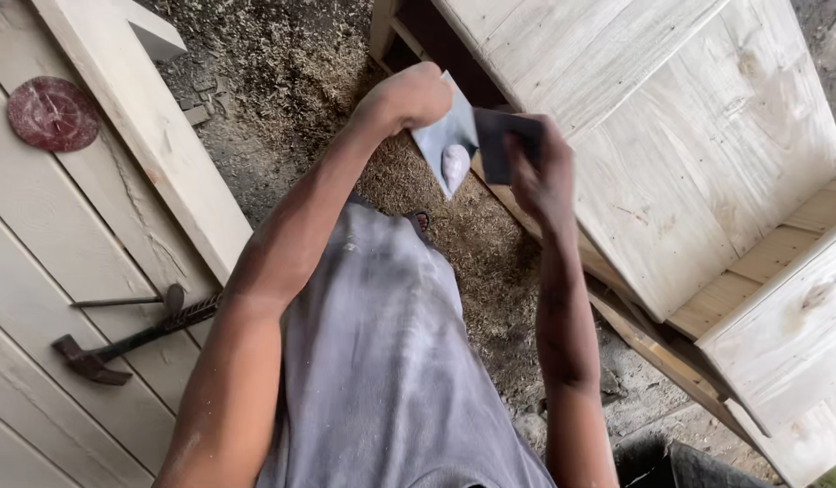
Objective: The person prepares a putty-like substance by mixing it on a metal scraper and then applies it to a wooden board. They use a sanding block to smooth the surface of the wood, working on both the flat face and the edges of the board.
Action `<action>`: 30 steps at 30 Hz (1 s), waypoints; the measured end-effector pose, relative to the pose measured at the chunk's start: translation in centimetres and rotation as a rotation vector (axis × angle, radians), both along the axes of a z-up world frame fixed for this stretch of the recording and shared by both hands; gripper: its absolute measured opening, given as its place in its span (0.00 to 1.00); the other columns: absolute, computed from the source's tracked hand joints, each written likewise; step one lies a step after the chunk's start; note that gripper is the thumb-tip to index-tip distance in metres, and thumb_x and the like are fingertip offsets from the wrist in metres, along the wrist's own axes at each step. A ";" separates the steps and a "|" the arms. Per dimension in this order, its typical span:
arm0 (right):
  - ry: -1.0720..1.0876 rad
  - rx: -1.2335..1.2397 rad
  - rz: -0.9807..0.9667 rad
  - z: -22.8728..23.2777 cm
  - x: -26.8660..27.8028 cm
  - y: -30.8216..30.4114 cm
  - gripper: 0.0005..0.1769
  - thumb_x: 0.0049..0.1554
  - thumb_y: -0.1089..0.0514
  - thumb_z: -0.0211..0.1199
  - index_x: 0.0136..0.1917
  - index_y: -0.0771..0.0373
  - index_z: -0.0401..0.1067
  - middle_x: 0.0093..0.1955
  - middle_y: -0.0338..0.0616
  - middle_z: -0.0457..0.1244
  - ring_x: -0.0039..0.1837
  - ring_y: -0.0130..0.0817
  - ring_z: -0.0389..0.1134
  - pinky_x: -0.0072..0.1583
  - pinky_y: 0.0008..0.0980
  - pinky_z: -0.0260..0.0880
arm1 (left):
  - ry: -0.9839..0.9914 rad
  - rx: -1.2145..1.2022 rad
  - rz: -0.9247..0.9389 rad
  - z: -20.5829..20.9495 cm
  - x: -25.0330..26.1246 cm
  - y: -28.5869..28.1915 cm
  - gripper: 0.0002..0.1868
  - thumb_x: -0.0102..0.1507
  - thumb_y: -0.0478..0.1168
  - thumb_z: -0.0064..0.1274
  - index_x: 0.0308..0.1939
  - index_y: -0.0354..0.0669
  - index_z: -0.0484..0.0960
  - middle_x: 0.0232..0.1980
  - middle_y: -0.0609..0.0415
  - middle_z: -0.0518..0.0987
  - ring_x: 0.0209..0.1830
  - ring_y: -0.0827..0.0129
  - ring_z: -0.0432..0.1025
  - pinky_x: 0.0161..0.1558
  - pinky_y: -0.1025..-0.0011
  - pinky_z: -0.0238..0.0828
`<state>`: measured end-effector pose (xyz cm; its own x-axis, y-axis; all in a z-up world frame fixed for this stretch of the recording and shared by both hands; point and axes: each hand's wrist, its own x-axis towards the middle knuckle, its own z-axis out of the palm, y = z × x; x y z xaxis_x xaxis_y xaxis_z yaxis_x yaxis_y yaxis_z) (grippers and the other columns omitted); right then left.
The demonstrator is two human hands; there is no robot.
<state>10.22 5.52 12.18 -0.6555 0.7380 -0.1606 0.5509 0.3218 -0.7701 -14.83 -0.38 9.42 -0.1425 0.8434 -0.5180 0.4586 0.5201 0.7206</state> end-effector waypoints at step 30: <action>0.383 0.769 0.153 -0.5 0.4 -8.8 0.12 0.62 0.58 0.69 0.60 0.57 0.78 0.64 0.51 0.68 0.70 0.49 0.68 0.73 0.55 0.65 | -0.484 0.350 0.880 -4.0 9.7 -5.5 0.31 0.73 0.59 0.29 0.47 0.37 0.81 0.34 0.51 0.81 0.31 0.69 0.76 0.33 0.67 0.77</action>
